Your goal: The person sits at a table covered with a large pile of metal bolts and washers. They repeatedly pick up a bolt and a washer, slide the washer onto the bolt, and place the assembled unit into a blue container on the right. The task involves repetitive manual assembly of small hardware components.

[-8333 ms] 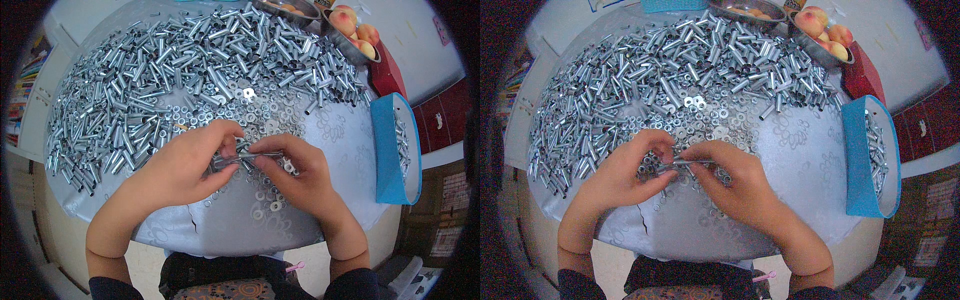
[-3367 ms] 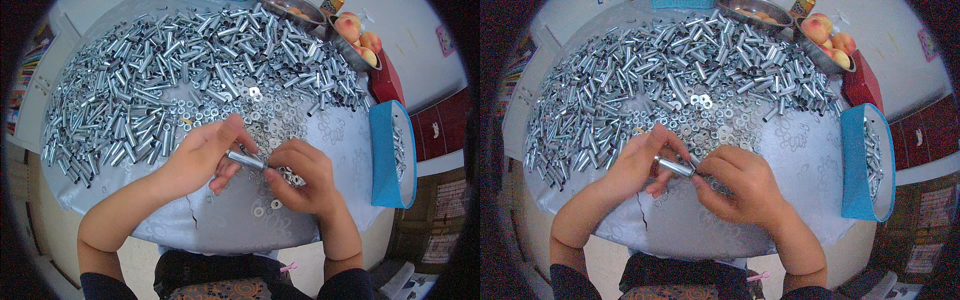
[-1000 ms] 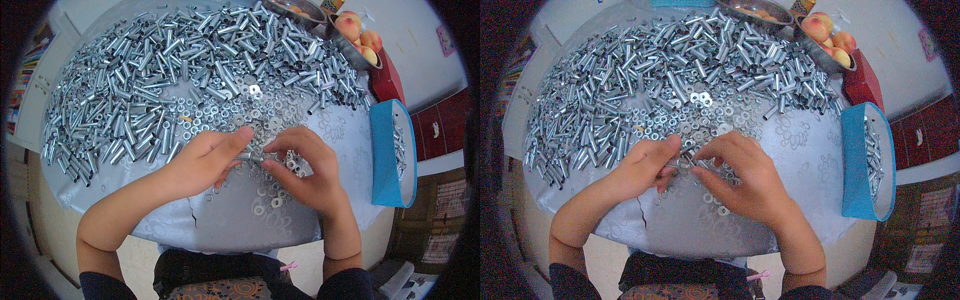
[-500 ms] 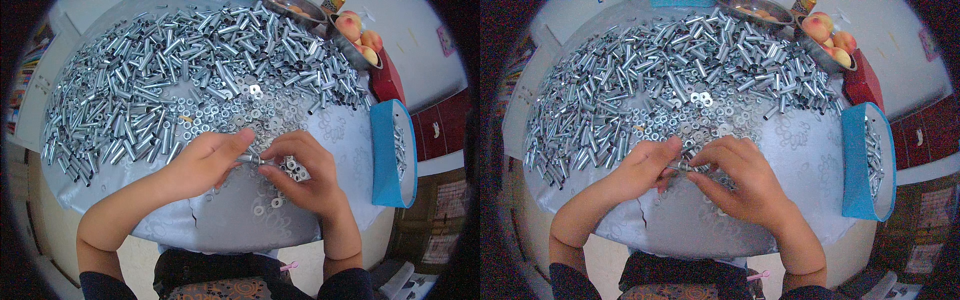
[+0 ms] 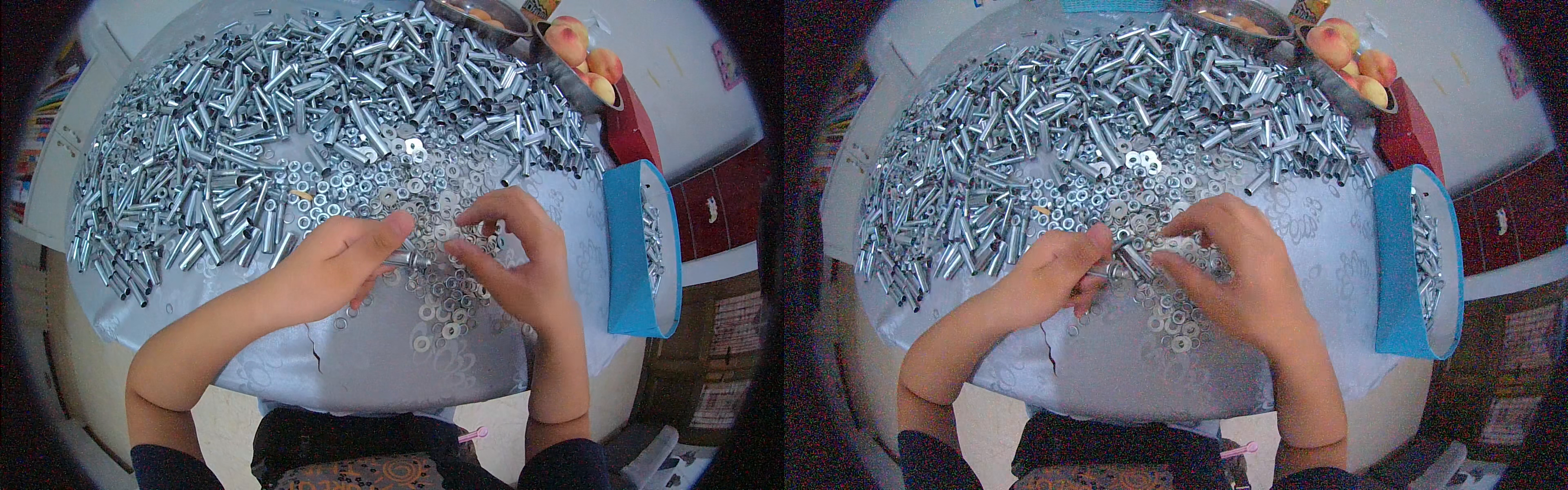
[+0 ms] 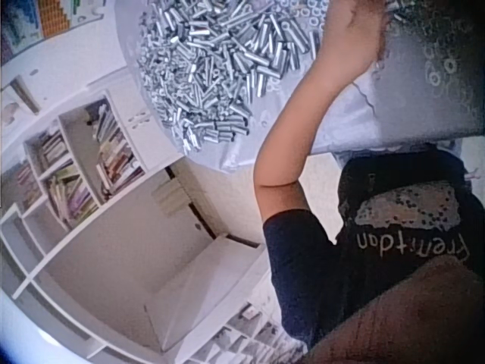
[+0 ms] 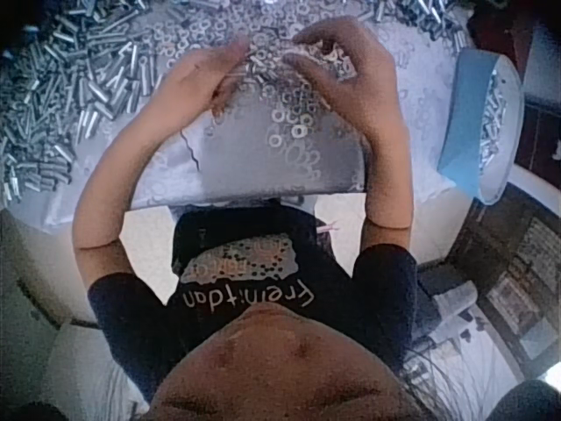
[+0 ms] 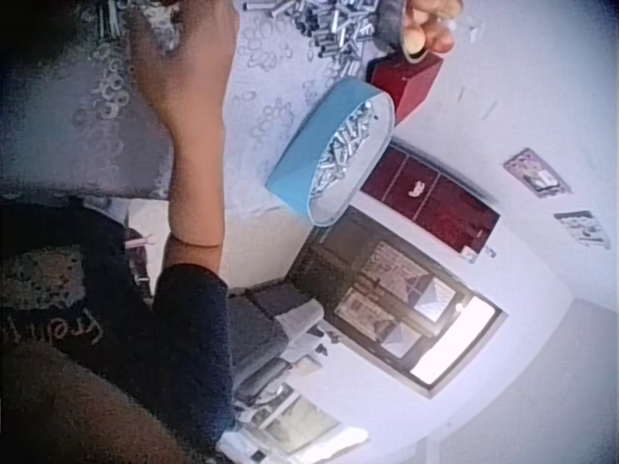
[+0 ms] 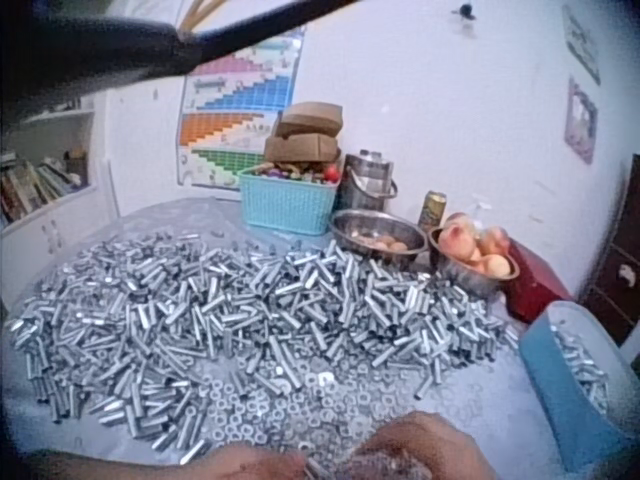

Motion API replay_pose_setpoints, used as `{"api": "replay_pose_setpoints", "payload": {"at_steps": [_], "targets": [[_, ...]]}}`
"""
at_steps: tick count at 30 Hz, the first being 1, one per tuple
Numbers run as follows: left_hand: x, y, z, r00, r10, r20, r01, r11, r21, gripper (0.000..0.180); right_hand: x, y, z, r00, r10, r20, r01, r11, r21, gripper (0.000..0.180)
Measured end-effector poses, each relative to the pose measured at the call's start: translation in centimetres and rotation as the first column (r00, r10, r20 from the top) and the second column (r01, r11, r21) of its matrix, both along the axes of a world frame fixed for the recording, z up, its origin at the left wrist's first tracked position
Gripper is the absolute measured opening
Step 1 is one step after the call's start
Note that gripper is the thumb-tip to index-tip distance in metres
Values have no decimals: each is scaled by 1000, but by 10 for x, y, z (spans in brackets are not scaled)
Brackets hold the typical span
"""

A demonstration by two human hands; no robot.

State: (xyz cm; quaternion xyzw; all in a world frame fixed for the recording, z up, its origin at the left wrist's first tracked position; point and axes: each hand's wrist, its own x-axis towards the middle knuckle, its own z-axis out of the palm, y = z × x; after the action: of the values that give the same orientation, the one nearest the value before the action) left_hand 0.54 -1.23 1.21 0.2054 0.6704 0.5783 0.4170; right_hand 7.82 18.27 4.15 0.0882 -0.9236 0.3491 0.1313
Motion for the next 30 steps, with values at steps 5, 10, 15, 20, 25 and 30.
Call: {"api": "replay_pose_setpoints", "payload": {"at_steps": [5, 10, 15, 20, 25, 30], "targets": [[1, 2, 4, 1000, 0, -10, 0, 1000, 4, 62, -4, 16, -11, 990, -143, 10, 135, 954, 267, 18], [1, 2, 3, 1000, 6, 1, -6, 1000, -6, 60, -3, 27, -17, 977, -210, 32, 186, 921, 343, 18], [-1, 2, 0, 1000, -8, 1, 8, 1000, 17, 60, -3, 20, -15, 971, -220, 97, 195, 956, 218, 18], [-1, 2, 0, 1000, 0, 16, 0, 1000, 17, 59, -3, 18, -15, 981, -175, 79, 155, 964, 216, 18], [-1, 1, 1, 1000, -7, 15, 7, 999, 34, 58, -2, 10, -17, 990, -106, 88, 82, 968, 236, 18], [-1, 2, 1, 1000, -6, 12, 6, 999, 32, 57, -3, 3, -20, 998, -3, 61, -10, 976, 218, 17]]}}
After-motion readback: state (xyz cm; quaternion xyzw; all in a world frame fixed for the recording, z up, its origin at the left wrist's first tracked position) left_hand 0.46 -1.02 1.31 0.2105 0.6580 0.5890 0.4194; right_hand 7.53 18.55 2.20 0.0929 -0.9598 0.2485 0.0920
